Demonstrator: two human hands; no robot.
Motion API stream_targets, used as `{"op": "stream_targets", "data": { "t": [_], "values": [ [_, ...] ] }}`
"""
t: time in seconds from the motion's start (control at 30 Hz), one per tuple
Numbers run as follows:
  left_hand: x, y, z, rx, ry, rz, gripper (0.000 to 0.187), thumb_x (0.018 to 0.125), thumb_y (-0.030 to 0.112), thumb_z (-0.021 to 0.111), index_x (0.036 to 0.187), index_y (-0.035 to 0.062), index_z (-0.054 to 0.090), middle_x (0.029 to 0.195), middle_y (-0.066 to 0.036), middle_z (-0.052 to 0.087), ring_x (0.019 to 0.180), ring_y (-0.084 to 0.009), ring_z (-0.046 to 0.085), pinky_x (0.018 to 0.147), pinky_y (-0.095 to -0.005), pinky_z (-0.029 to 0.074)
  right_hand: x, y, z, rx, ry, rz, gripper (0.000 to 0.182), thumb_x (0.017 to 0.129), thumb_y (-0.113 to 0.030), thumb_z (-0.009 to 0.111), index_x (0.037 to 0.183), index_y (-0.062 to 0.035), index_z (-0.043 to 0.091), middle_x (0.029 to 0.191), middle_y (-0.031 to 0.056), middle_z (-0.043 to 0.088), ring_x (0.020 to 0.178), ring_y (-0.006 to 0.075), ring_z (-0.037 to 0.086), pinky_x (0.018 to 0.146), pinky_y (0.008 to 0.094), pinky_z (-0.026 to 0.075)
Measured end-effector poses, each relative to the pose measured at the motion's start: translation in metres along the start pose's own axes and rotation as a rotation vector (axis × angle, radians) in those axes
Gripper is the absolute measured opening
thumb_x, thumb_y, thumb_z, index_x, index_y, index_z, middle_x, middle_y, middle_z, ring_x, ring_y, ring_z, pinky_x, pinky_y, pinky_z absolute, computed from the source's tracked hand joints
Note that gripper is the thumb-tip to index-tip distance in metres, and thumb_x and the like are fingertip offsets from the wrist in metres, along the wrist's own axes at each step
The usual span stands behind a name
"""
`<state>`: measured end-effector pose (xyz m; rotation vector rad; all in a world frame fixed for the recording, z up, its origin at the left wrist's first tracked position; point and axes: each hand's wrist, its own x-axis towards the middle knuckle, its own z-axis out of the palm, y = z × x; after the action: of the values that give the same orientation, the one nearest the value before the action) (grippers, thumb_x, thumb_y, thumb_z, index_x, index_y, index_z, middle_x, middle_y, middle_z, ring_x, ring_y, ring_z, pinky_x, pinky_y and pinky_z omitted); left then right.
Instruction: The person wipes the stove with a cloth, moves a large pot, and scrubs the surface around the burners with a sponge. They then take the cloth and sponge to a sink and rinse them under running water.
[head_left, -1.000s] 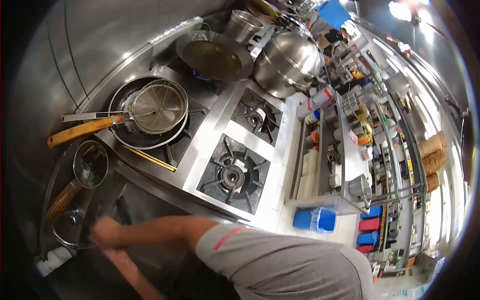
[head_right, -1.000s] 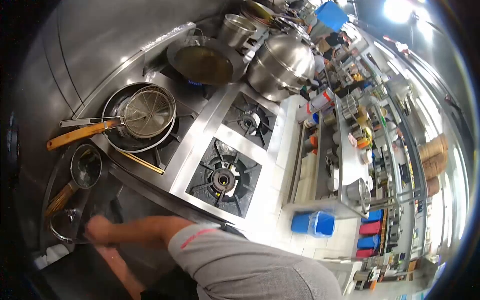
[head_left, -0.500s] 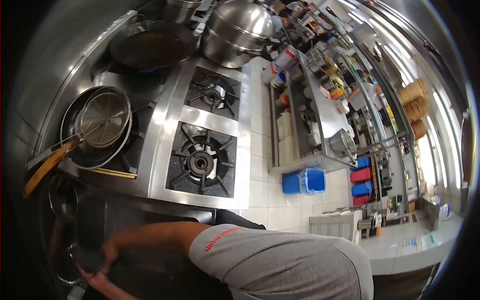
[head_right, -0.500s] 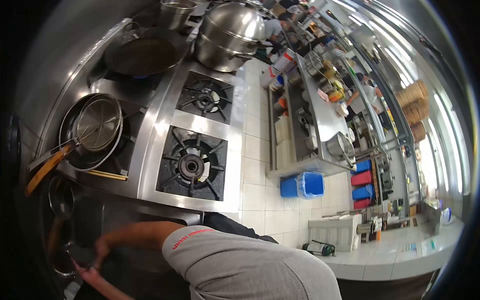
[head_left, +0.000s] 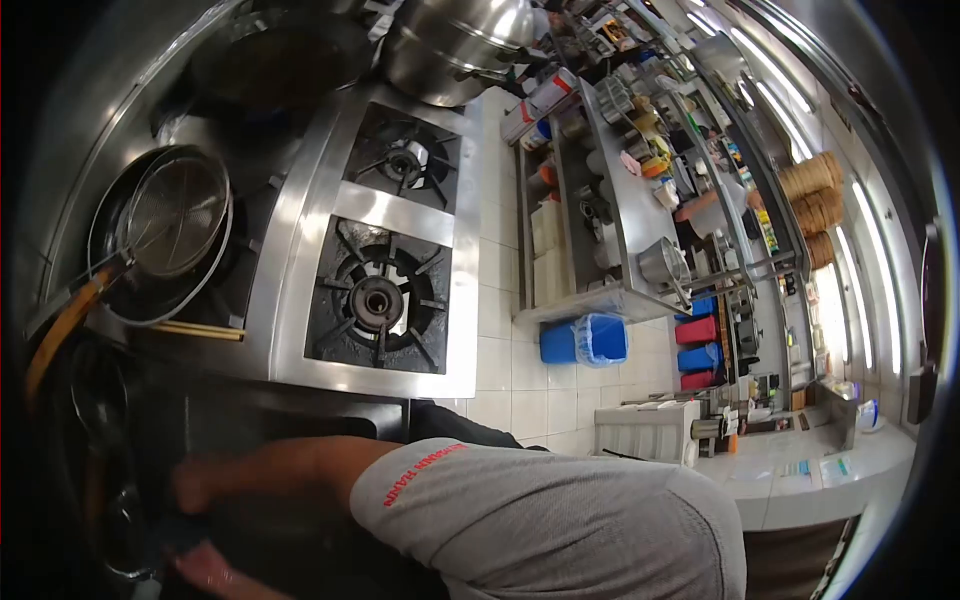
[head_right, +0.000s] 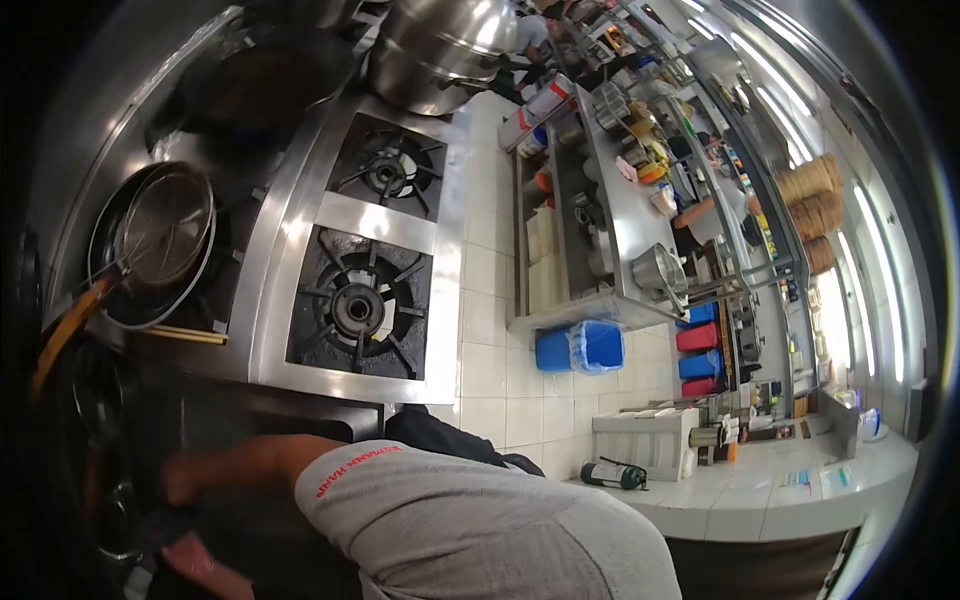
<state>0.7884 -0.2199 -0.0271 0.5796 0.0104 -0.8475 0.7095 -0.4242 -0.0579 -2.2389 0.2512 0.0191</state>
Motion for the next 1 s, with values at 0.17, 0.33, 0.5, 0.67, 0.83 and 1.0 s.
{"op": "stream_targets", "data": {
  "t": [0.17,0.33,0.5,0.67,0.83,1.0],
  "values": [
    [-0.021,-0.048,0.062,0.037,0.365,-0.099,0.04,0.093,0.027,0.055,0.122,-0.0006,0.059,0.119,-0.014,0.065,0.104,-0.027,0.063,0.095,-0.0429,0.051,-0.071,-0.098,0.019,0.246,0.33,-0.109,0.053,0.074,-0.056,0.069,0.066,-0.0036,0.067,0.065,0.0193,0.063,0.061,0.0377,0.063,0.061,0.0497,0.053],
    [-0.007,-0.07,0.081,-0.22,0.574,-0.034,0.048,0.098,0.044,0.05,0.117,0.0021,0.063,0.114,-0.013,0.066,0.104,-0.0255,0.064,0.095,-0.0448,0.05,-0.064,-0.128,-0.082,0.096,-0.195,0.119,0.064,0.083,-0.065,0.057,0.081,-0.0043,0.075,0.079,0.0204,0.07,0.078,0.0367,0.07,0.079,0.0448,0.054],
    [0.003,-0.08,0.062,-0.132,0.458,-0.076,0.056,0.099,0.055,0.048,0.112,0.0034,0.066,0.108,-0.012,0.068,0.101,-0.0254,0.064,0.095,-0.0461,0.049,-0.04,-0.088,-0.059,0.066,-0.014,0.048,0.045,0.085,-0.046,0.058,0.082,-0.0049,0.074,0.072,0.0204,0.068,0.072,0.0377,0.068,0.071,0.0466,0.055],
    [0.014,-0.084,0.048,-0.471,-0.29,-0.268,0.051,0.098,0.05,0.051,0.111,0.0026,0.066,0.11,-0.013,0.067,0.106,-0.0294,0.063,0.096,-0.045,0.048,-0.057,-0.097,-0.049,-0.04,0.058,-0.245,0.037,0.082,-0.037,0.058,0.077,-0.0042,0.073,0.068,0.02,0.067,0.07,0.038,0.067,0.081,0.0466,0.052],
    [0.021,-0.086,0.064,-0.186,0.728,-0.029,0.041,0.097,0.037,0.053,0.121,0.0049,0.06,0.122,-0.016,0.063,0.109,-0.0306,0.062,0.096,-0.0495,0.049,-0.017,-0.072,-0.063,-0.055,0.011,0.087,0.045,0.083,-0.042,0.057,0.063,-0.0037,0.071,0.068,0.0213,0.067,0.069,0.0371,0.068,0.076,0.046,0.055],
    [0.009,-0.086,0.072,0.032,0.509,0.072,0.038,0.093,0.038,0.059,0.113,0.0059,0.06,0.11,-0.012,0.064,0.101,-0.0277,0.063,0.092,-0.0459,0.051,-0.036,-0.078,-0.02,-0.251,0.415,-0.351,0.035,0.078,-0.035,0.066,0.076,-0.0007,0.072,0.08,0.0218,0.069,0.08,0.0373,0.068,0.083,0.0472,0.052]
  ]
}}
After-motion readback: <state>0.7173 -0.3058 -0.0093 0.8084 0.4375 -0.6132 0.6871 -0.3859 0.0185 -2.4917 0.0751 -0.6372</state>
